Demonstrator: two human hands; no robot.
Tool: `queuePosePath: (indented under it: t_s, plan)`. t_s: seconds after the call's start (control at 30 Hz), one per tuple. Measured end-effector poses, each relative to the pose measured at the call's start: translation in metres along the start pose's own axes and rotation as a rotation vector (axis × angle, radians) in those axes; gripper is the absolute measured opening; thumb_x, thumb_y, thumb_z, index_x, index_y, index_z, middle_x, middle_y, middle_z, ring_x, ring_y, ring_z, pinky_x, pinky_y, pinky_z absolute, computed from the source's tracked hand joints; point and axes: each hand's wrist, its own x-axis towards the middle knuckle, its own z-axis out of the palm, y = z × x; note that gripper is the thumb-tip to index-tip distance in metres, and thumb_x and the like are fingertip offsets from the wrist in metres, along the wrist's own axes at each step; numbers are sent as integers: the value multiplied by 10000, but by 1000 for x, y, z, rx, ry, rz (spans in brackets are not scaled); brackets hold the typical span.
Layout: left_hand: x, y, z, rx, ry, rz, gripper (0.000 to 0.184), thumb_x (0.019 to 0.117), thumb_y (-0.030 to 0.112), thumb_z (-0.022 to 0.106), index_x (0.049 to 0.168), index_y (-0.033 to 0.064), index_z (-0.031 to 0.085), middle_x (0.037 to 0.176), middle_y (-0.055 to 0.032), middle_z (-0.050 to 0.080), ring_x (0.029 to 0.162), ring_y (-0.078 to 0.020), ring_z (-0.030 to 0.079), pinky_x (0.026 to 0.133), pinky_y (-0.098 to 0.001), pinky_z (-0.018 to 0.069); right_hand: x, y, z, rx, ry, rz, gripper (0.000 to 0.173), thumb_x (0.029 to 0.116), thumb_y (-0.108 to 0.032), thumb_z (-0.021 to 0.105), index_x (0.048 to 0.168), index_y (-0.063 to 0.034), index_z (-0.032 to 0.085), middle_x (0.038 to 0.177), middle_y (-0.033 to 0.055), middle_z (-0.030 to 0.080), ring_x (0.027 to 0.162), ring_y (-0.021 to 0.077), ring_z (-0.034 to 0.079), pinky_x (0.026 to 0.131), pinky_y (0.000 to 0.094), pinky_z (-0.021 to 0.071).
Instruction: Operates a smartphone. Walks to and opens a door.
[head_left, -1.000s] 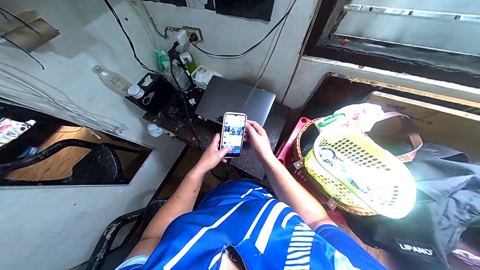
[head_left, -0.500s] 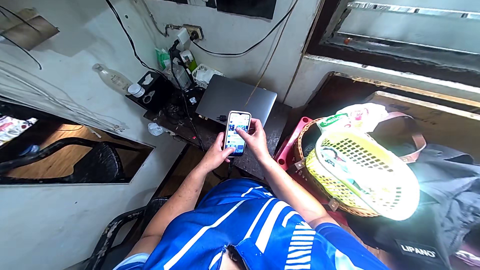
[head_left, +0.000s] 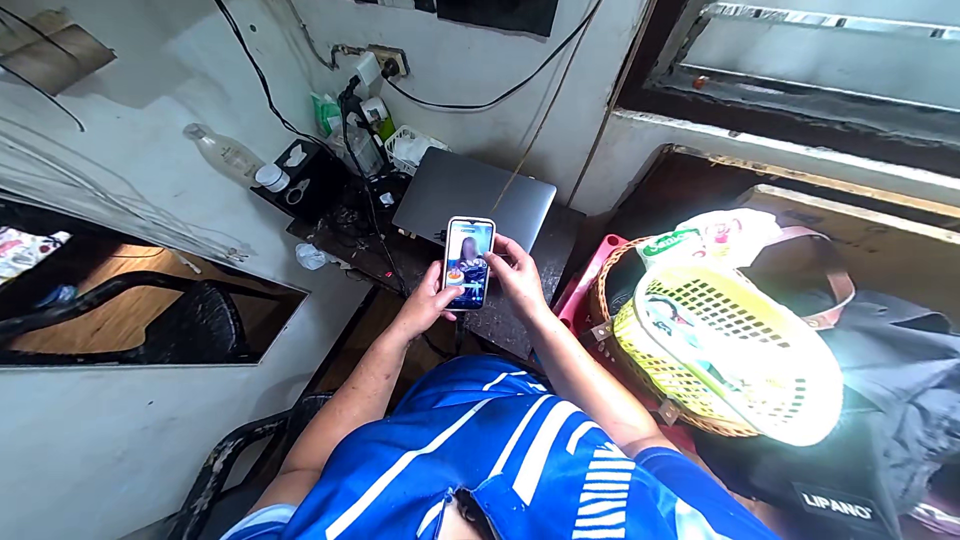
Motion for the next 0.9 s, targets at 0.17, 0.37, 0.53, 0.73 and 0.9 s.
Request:
queuePosePath:
  t_s: [0.17, 0.37, 0.53, 0.73, 0.9]
  plan:
    - [0, 0, -6, -130, 23, 12, 438, 1107, 368, 373, 1495, 170, 416, 1280, -121, 659, 996, -262, 722, 730, -398, 635, 1, -3, -3, 16, -125, -17, 464, 989, -67, 591, 1451, -47, 559, 1292, 123, 683, 1101, 183, 690, 958, 380, 574]
    - [2, 0, -11, -211, 29, 15, 490, 1102, 454, 323, 1512, 193, 384, 1321, -131, 642, 1061, -294, 707, 785, -445, 629, 2, 0, -2, -130, -357, 35, 1010, 853, 84, 681, 1659, -257, 176, 1363, 148, 624, 1059, 255, 710, 910, 448, 607]
    - [2, 2, -9, -230, 18, 20, 509, 1106, 467, 277, 1518, 186, 377, 1336, -138, 635, 1069, -305, 706, 781, -452, 631, 2, 6, 1, -227, -318, -15, 1072, 834, 76, 719, 1666, -264, 134, 1325, 164, 624, 1000, 267, 713, 876, 461, 613]
    - [2, 4, -8, -224, 10, 38, 558, 1100, 505, 231, 1530, 177, 370, 1386, -139, 604, 1107, -306, 693, 800, -464, 628, 2, 3, 0, -254, -308, -23, 1081, 827, 70, 735, 1663, -260, 136, 1346, 162, 615, 1022, 269, 715, 887, 469, 615]
    - [3, 4, -6, -225, -1, 43, 555, 1103, 504, 217, 1532, 181, 360, 1390, -129, 605, 1107, -301, 695, 790, -456, 631, 1, 1, -2, -253, -305, -29, 1090, 815, 54, 735, 1665, -277, 137, 1357, 169, 601, 1014, 263, 707, 874, 459, 612]
